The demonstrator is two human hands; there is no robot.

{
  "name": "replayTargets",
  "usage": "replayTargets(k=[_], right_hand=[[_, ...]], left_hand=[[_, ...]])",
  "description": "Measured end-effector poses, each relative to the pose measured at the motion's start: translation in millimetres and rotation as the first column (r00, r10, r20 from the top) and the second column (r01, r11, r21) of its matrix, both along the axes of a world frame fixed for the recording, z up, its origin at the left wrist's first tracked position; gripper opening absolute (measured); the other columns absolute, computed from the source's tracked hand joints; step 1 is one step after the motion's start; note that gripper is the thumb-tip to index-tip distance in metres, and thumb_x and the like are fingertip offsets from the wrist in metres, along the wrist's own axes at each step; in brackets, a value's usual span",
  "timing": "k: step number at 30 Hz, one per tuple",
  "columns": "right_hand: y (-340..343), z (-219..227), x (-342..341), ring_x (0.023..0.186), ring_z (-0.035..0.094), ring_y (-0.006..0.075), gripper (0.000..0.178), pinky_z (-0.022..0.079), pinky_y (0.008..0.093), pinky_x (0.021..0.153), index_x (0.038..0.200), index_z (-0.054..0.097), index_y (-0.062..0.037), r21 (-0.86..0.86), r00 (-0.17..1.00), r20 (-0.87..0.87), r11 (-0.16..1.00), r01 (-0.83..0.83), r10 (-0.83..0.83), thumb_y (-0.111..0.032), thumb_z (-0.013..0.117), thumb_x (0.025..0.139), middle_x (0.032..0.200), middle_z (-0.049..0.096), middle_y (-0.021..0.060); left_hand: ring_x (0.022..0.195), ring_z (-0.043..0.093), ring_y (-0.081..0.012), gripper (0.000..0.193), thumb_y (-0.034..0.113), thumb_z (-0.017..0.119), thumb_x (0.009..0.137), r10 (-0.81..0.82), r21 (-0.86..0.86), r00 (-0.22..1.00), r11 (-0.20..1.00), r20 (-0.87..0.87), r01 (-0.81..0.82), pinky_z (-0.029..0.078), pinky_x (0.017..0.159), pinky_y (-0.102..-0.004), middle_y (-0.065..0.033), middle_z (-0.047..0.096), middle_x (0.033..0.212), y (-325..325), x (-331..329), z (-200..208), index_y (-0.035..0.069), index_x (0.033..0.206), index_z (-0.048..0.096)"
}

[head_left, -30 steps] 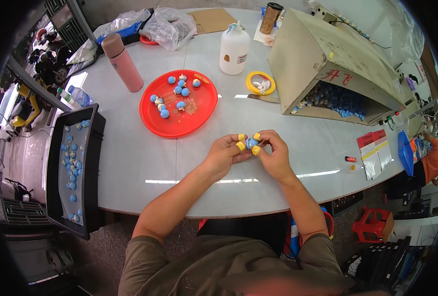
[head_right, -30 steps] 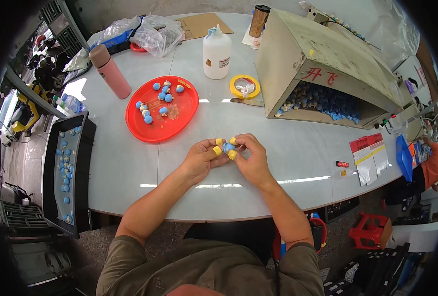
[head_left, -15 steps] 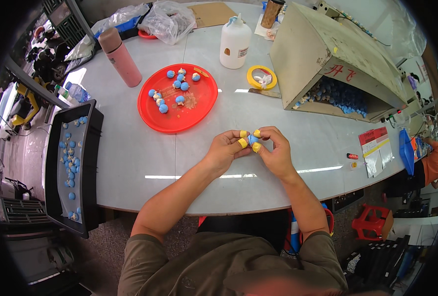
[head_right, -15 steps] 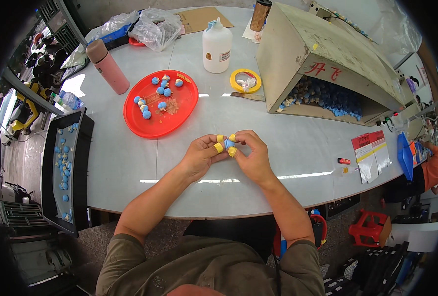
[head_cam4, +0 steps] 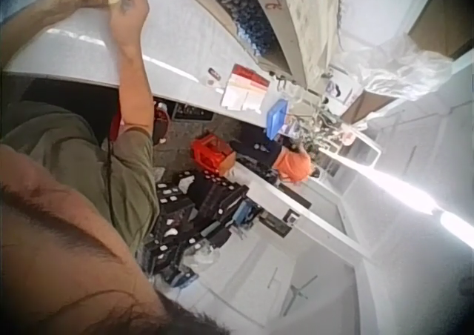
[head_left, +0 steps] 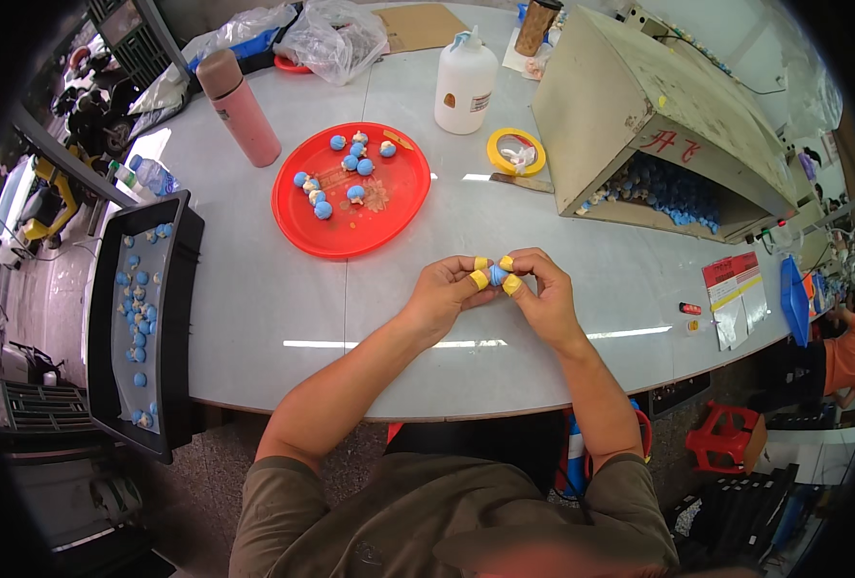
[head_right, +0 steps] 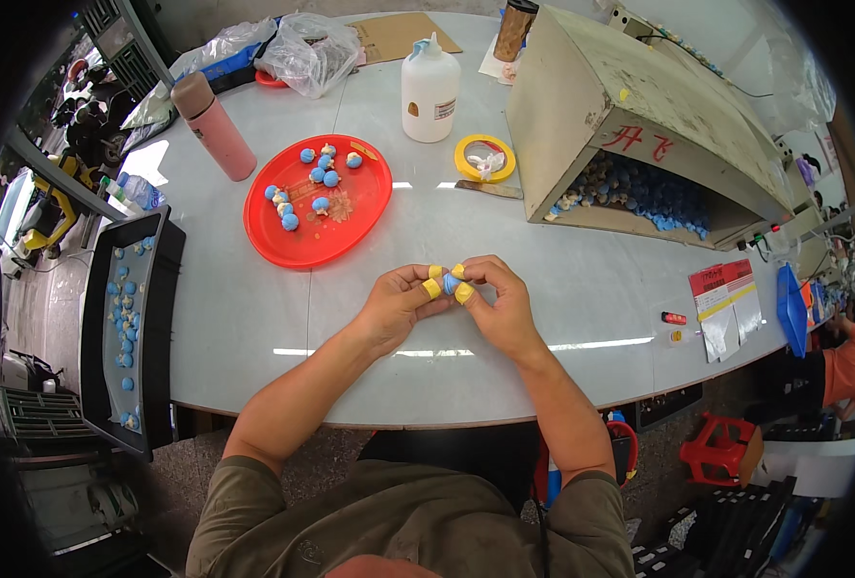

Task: The person assembles small multi-colored spherical toy parts by hand, using a glue bottle to join the components.

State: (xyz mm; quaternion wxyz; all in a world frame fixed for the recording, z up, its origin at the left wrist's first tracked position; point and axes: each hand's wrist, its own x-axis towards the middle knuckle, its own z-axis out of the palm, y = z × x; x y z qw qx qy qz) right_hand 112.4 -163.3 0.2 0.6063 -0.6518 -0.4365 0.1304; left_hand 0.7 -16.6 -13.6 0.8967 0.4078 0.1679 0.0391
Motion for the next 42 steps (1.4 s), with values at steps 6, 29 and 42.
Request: replayTargets(k=[6, 29, 42], right_hand=[[2, 3, -2, 0.090, 0.060, 0.0180, 0.015, 0.049, 0.0300, 0.082, 0.094, 0.063, -0.0006, -0.038, 0.998, 0.040, 0.998, 0.046, -0.044, 0.004, 0.066, 0.080, 0.098, 0.063, 0.0087], [6, 11, -11, 0.083, 0.062, 0.0201, 0.016, 0.050, 0.0294, 0.075, 0.089, 0.061, 0.0016, -0.074, 0.967, 0.241, 0.991, 0.109, -0.089, 0.008, 0.063, 0.075, 0.092, 0.061, 0.0102], [11, -16, -17, 0.065, 0.055, 0.0122, 0.027, 0.047, 0.0296, 0.059, 0.085, 0.057, -0.0006, -0.208, 0.954, -0.181, 0.957, 0.201, -0.240, -0.021, 0.073, 0.078, 0.073, 0.059, 0.0068]], left_hand=[[0.099, 0.064, -0.0201, 0.024, 0.010, 0.061, 0.093, 0.015, 0.063, 1.000, 0.998, 0.002, -0.015, 0.055, 0.088, -0.0308, -0.0111, 0.062, 0.109, 0, 1, -2, -0.004, 0.112, 0.056], [0.096, 0.063, -0.0190, 0.021, 0.006, 0.058, 0.093, 0.043, 0.064, 0.999, 0.997, 0.003, -0.043, 0.054, 0.091, -0.0323, -0.0096, 0.062, 0.105, -1, -2, -7, -0.004, 0.111, 0.057], [0.086, 0.063, -0.0167, 0.025, 0.025, 0.046, 0.101, -0.017, 0.032, 0.987, 0.999, -0.162, 0.022, 0.050, 0.074, -0.0281, -0.0072, 0.063, 0.097, -5, -4, 17, 0.003, 0.109, 0.056]])
